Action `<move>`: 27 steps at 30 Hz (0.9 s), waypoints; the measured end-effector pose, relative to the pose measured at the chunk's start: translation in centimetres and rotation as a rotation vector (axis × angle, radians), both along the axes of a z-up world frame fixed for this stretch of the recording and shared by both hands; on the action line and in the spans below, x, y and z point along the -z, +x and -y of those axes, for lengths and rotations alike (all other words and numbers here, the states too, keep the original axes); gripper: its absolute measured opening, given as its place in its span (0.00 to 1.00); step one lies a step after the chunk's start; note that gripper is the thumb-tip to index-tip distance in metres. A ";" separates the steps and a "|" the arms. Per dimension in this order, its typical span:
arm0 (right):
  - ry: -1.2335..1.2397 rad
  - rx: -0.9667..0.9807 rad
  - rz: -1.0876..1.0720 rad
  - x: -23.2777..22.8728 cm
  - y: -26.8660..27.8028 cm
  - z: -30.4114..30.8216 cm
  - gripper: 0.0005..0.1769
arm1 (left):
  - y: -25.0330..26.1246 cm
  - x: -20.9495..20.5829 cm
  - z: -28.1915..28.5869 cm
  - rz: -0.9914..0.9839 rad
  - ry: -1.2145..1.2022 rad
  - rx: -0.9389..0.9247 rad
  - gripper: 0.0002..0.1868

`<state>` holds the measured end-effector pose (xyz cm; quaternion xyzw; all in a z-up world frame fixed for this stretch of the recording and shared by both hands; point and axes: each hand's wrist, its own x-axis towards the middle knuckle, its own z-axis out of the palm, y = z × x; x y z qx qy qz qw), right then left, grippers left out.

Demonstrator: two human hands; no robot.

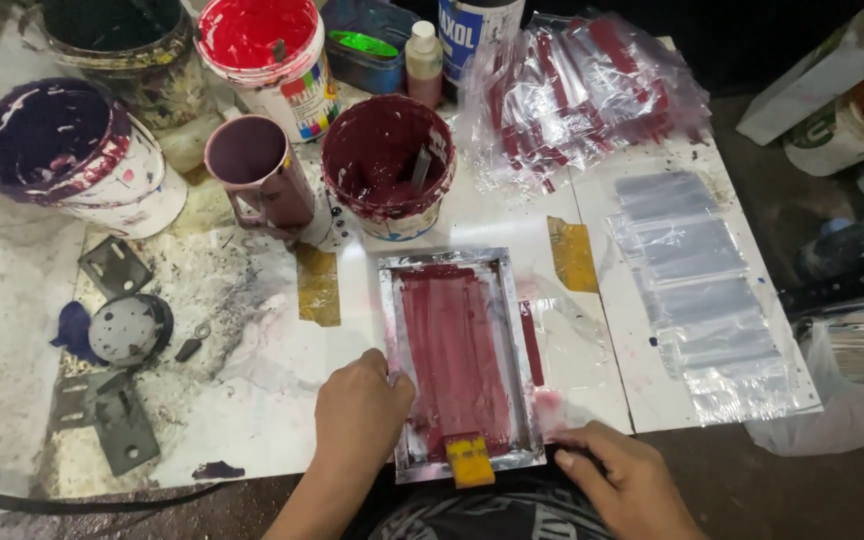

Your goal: The person smooths a plastic sheet on a table, then pours red paint from a bucket into a rectangular metal tray. They use a yellow squeegee to spread the paint evenly across the tray's surface.

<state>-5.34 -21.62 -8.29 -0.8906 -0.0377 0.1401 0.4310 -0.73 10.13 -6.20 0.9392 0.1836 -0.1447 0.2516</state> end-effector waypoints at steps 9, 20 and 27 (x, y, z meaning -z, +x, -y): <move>0.011 0.049 -0.042 -0.1 -0.8 -0.4 0.15 | 0.5 0.0 0.6 0.026 -0.023 0.019 0.13; -0.017 0.137 -0.178 -1.3 -0.9 -1.0 0.18 | 0.0 0.7 0.4 0.060 -0.018 0.017 0.13; -0.045 0.141 -0.177 -1.2 -1.2 -1.1 0.17 | 0.0 1.0 0.5 0.072 -0.050 0.013 0.14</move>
